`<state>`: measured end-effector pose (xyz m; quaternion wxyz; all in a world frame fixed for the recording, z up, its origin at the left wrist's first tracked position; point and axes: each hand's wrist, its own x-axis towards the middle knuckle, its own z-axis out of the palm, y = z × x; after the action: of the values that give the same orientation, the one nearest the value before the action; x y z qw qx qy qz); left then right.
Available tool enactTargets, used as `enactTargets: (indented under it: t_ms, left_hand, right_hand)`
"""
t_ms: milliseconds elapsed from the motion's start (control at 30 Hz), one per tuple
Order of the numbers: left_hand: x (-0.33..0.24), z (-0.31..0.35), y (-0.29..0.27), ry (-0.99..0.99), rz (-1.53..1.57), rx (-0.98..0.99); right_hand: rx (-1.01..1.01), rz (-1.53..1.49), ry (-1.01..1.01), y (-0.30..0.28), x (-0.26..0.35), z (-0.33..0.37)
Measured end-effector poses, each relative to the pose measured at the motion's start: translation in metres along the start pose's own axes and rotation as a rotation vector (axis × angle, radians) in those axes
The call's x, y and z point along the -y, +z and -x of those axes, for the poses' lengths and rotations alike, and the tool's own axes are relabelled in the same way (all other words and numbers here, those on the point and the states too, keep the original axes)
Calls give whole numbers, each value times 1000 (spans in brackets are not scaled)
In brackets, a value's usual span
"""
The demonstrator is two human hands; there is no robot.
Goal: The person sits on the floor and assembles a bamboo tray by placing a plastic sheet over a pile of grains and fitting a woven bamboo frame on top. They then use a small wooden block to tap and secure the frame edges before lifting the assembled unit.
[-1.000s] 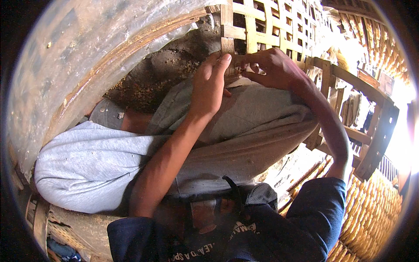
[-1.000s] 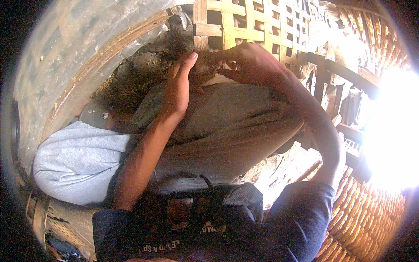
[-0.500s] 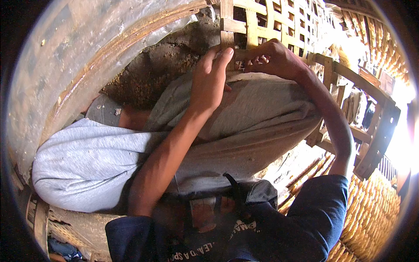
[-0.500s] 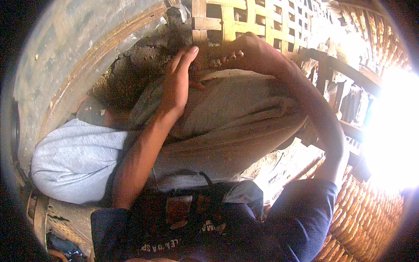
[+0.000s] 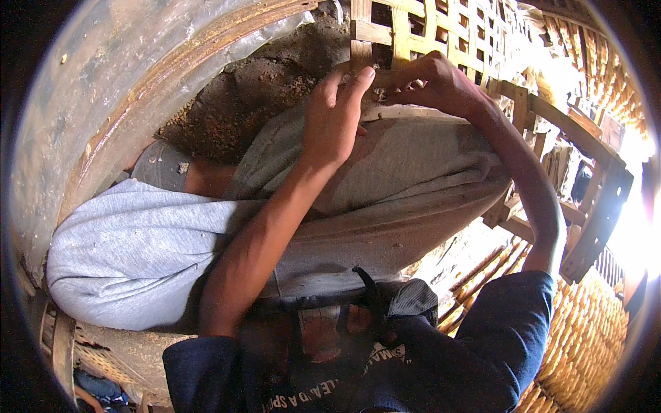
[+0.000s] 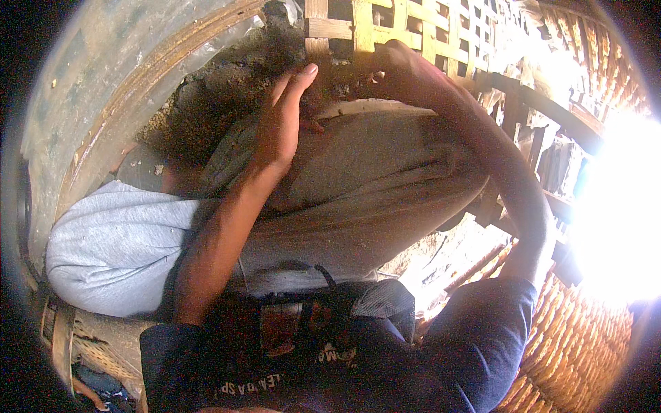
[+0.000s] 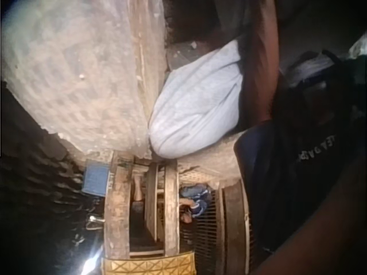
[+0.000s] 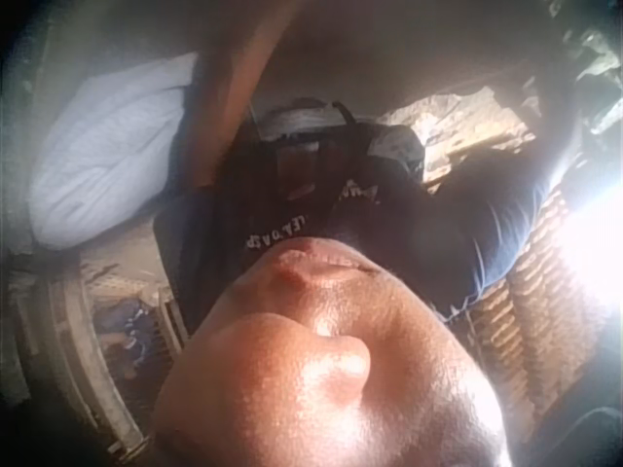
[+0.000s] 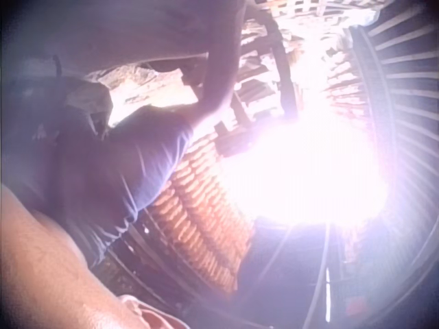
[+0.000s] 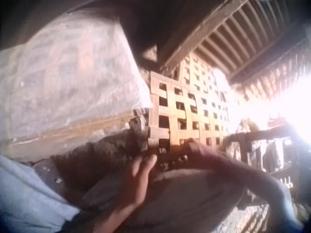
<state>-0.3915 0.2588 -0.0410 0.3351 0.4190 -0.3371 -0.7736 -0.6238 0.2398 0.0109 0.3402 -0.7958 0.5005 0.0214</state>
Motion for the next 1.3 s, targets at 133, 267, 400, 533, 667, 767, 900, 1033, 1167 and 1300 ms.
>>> enactTargets:
  t_ms: [133,267,400,533,667,767,900,1033,1167,1300]
  left_hand:
    - [-1,1,0,6,13,-3]
    - [-1,0,0,75,-7,-38]
    - [0,-1,-3,120,-40,-72]
    - [-4,1,1,143,-14,-68]
    - [2,-4,2,211,-22,-124]
    - [5,-6,-5,-58,122,62]
    - [3,-6,1,-30,131,63]
    - [1,-5,-3,-59,80,36]
    - [-13,6,4,-9,35,-68]
    - [-11,4,2,26,11,-27]
  right_hand:
    - [-6,-66,40,0,6,-2]
    - [18,47,15,3,6,-1]
    - [30,93,-85,-1,25,-5]
    - [-19,178,-226,7,16,-2]
    - [-40,213,-125,-3,37,-5]
    - [-184,315,-120,-4,31,-4]
    - [-136,222,-55,-9,27,1]
    - [-118,220,-34,-3,23,-5]
    - [-95,90,-27,-8,32,-5]
    - [-71,75,-35,-4,13,0]
